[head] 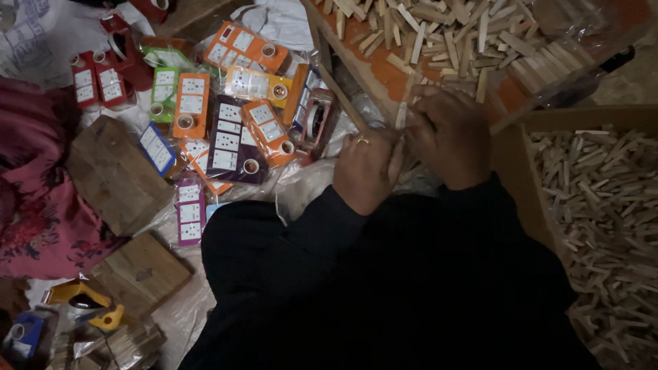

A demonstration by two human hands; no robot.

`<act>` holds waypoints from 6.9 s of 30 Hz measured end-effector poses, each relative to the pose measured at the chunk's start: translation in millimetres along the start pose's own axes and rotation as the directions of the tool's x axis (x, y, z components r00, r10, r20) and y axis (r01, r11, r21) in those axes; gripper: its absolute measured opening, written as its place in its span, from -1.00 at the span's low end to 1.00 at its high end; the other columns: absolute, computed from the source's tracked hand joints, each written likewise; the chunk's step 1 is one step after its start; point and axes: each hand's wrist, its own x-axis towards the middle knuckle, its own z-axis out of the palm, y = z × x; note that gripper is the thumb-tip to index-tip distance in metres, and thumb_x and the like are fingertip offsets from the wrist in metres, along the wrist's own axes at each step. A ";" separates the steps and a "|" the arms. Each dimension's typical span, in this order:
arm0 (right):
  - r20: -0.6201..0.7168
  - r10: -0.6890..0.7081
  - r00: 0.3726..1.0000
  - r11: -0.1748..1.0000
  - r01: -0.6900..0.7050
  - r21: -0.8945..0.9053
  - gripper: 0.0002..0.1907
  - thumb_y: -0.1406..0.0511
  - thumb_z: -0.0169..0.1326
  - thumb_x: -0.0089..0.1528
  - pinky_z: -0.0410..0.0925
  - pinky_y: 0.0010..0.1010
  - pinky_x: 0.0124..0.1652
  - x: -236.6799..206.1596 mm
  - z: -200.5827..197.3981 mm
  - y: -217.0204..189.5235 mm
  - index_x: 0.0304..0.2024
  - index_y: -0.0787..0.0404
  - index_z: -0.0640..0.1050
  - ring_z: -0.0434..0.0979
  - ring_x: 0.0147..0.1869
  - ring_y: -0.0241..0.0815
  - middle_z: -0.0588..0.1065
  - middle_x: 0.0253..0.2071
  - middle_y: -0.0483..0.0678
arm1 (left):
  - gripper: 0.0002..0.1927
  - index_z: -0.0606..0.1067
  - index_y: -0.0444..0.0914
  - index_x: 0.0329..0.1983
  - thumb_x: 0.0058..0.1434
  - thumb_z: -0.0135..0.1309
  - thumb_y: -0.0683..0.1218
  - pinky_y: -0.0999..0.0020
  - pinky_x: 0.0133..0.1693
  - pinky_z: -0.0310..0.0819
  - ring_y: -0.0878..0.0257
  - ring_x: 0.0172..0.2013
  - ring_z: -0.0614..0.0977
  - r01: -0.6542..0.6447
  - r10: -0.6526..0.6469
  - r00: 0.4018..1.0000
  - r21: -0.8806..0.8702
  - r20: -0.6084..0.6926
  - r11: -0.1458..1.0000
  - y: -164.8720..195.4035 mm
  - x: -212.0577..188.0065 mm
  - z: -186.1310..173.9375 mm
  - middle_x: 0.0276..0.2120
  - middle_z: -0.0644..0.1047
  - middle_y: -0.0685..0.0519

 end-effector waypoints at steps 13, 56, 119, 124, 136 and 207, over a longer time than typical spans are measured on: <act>0.021 -0.043 0.999 0.999 0.044 -0.024 -0.85 0.42 0.23 0.26 0.45 -0.07 0.05 -0.7 -1.1 0.3 -0.21 0.30 0.50 0.61 0.08 0.18 0.60 0.00 0.13 | -0.83 0.48 -0.31 -0.15 0.24 0.21 -0.21 0.15 -0.06 0.53 -0.06 -0.13 0.60 0.046 -0.047 0.999 -0.043 -0.021 0.998 1.4 7.6 -5.3 -0.15 0.56 -0.11; 0.164 0.087 0.983 0.956 -0.036 -0.290 -0.74 0.25 0.18 0.26 0.31 -0.02 0.15 9.1 5.1 -3.0 -0.01 0.16 0.62 0.45 0.14 0.10 0.50 0.02 0.04 | -0.85 0.48 -0.31 -0.26 0.21 0.23 -0.19 0.12 -0.18 0.51 -0.07 -0.24 0.59 0.002 0.001 1.000 0.108 -0.028 0.994 -10.1 9.6 -1.0 -0.28 0.51 -0.12; 0.047 0.029 0.998 0.995 -0.024 -0.094 -0.86 0.40 0.23 0.26 0.45 -0.10 0.05 0.2 3.1 5.7 -0.16 0.30 0.54 0.62 0.06 0.14 0.60 -0.03 0.12 | -0.81 0.49 -0.36 -0.11 0.27 0.20 -0.21 0.16 -0.01 0.54 -0.03 -0.07 0.63 -0.003 0.002 1.000 -0.075 -0.010 0.997 -11.4 5.8 3.9 -0.08 0.59 -0.14; 0.045 0.034 0.998 0.996 -0.030 -0.086 -0.88 0.41 0.18 0.27 0.45 -0.10 0.02 2.2 2.7 6.2 -0.16 0.33 0.53 0.62 0.04 0.17 0.60 -0.04 0.15 | -0.79 0.49 -0.37 -0.10 0.24 0.22 -0.22 0.13 -0.11 0.48 -0.04 -0.15 0.61 -0.040 0.039 0.999 -0.052 -0.014 0.998 -11.5 7.1 1.2 -0.14 0.58 -0.14; 0.062 -0.002 0.998 0.997 0.007 -0.077 -0.86 0.35 0.24 0.28 0.44 -0.08 0.09 5.3 -2.1 1.0 -0.23 0.29 0.55 0.62 0.08 0.14 0.61 -0.06 0.10 | -0.83 0.47 -0.31 -0.20 0.25 0.24 -0.21 0.17 -0.21 0.44 0.04 -0.23 0.59 -0.030 0.031 0.999 0.050 -0.023 0.998 -8.9 4.1 6.0 -0.19 0.55 -0.08; 0.111 0.320 0.941 0.947 -0.314 -0.070 -0.85 0.21 0.21 0.28 0.23 -0.01 0.14 -44.4 -33.1 2.7 -0.26 0.14 0.61 0.51 0.08 -0.01 0.53 -0.17 -0.04 | -0.79 0.57 -0.21 -0.11 0.19 0.25 -0.12 0.12 0.19 0.25 0.04 0.16 0.48 -0.104 0.088 0.988 0.129 0.124 0.986 17.5 12.7 5.9 0.20 0.49 0.00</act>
